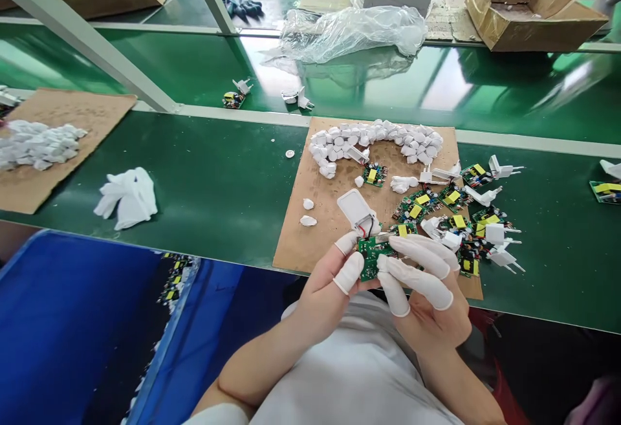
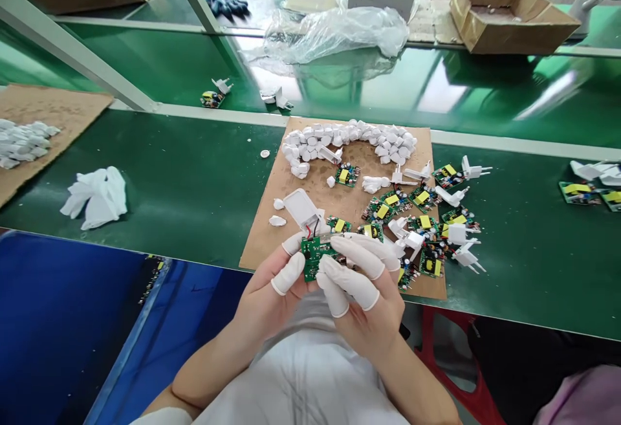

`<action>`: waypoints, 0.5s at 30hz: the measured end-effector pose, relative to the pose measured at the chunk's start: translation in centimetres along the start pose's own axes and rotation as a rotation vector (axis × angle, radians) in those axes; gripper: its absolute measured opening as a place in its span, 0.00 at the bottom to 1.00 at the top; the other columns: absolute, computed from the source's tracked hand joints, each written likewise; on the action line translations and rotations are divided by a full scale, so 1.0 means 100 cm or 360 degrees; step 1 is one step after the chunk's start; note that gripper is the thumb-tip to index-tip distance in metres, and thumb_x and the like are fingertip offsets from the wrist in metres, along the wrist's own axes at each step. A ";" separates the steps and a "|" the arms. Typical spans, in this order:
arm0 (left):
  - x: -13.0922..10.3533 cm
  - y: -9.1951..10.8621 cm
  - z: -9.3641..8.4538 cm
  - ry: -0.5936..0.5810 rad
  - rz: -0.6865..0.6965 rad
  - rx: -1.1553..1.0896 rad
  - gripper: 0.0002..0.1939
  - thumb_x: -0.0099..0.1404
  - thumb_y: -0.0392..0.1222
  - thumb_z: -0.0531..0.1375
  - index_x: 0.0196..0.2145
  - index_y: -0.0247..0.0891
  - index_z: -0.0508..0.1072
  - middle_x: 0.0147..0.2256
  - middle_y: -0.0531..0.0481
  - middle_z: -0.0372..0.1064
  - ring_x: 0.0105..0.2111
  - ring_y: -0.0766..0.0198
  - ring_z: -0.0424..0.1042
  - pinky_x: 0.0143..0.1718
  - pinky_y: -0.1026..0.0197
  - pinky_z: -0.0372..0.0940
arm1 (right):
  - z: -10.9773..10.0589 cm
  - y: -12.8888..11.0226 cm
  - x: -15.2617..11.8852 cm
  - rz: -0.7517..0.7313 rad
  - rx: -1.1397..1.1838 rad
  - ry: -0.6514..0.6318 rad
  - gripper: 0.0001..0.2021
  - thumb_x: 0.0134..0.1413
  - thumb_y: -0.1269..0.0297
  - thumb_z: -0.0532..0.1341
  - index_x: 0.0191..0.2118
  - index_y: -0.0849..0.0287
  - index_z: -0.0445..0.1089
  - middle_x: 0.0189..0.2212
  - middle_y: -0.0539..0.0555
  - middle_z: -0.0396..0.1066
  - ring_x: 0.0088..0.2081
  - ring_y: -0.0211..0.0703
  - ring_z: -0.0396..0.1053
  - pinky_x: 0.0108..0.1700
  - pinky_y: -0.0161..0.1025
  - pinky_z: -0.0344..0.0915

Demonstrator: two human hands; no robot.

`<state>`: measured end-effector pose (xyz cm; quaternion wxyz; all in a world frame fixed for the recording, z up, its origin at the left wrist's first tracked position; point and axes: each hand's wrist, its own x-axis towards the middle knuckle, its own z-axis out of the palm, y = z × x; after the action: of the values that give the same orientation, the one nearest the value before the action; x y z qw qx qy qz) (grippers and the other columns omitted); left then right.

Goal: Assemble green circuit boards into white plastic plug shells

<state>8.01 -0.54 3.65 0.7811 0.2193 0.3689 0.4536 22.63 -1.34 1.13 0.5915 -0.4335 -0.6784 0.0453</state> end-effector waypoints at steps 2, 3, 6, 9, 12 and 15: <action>0.000 -0.001 0.001 0.0007 0.0002 -0.0026 0.31 0.59 0.58 0.74 0.56 0.42 0.80 0.60 0.38 0.76 0.58 0.39 0.77 0.56 0.39 0.75 | 0.004 0.001 -0.001 0.0053 0.0029 0.0031 0.22 0.57 0.78 0.67 0.52 0.43 0.77 0.50 0.53 0.80 0.49 0.54 0.77 0.50 0.59 0.78; 0.000 -0.001 0.001 0.0006 0.0002 -0.0033 0.30 0.60 0.58 0.74 0.56 0.43 0.80 0.60 0.38 0.77 0.58 0.40 0.77 0.57 0.39 0.75 | 0.006 0.002 -0.001 0.0072 0.0064 0.0046 0.22 0.57 0.78 0.67 0.51 0.44 0.77 0.50 0.54 0.80 0.49 0.54 0.77 0.49 0.59 0.78; -0.002 -0.002 -0.001 -0.0015 -0.0005 -0.0007 0.28 0.61 0.59 0.72 0.55 0.44 0.81 0.57 0.39 0.78 0.59 0.40 0.76 0.58 0.41 0.74 | 0.009 0.004 -0.003 0.0075 0.0148 0.0079 0.22 0.56 0.79 0.67 0.50 0.45 0.77 0.50 0.55 0.79 0.48 0.54 0.76 0.46 0.59 0.77; -0.005 -0.001 -0.005 -0.0056 0.0003 0.0047 0.29 0.61 0.60 0.72 0.55 0.44 0.80 0.57 0.39 0.78 0.59 0.40 0.76 0.57 0.41 0.74 | 0.002 0.004 -0.004 0.0063 0.0165 -0.0074 0.20 0.61 0.74 0.66 0.54 0.43 0.77 0.56 0.57 0.77 0.53 0.57 0.75 0.49 0.62 0.76; -0.006 0.002 -0.007 -0.0074 0.0017 0.0083 0.29 0.60 0.60 0.73 0.54 0.43 0.79 0.52 0.40 0.80 0.53 0.42 0.79 0.55 0.40 0.75 | -0.009 0.003 -0.005 0.0114 0.0330 -0.0357 0.24 0.67 0.64 0.63 0.66 0.45 0.70 0.64 0.61 0.71 0.61 0.63 0.72 0.57 0.66 0.74; -0.006 0.003 -0.008 -0.0063 -0.0004 0.0097 0.28 0.61 0.58 0.73 0.54 0.43 0.79 0.48 0.42 0.81 0.51 0.44 0.80 0.54 0.42 0.76 | -0.013 0.003 -0.003 0.0260 0.0423 -0.0456 0.34 0.67 0.60 0.65 0.75 0.48 0.57 0.67 0.63 0.68 0.65 0.63 0.70 0.62 0.63 0.73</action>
<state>7.00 -0.86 3.57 0.7817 0.2516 0.3672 0.4367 23.87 -1.90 1.12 0.5353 -0.3944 -0.7062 0.2433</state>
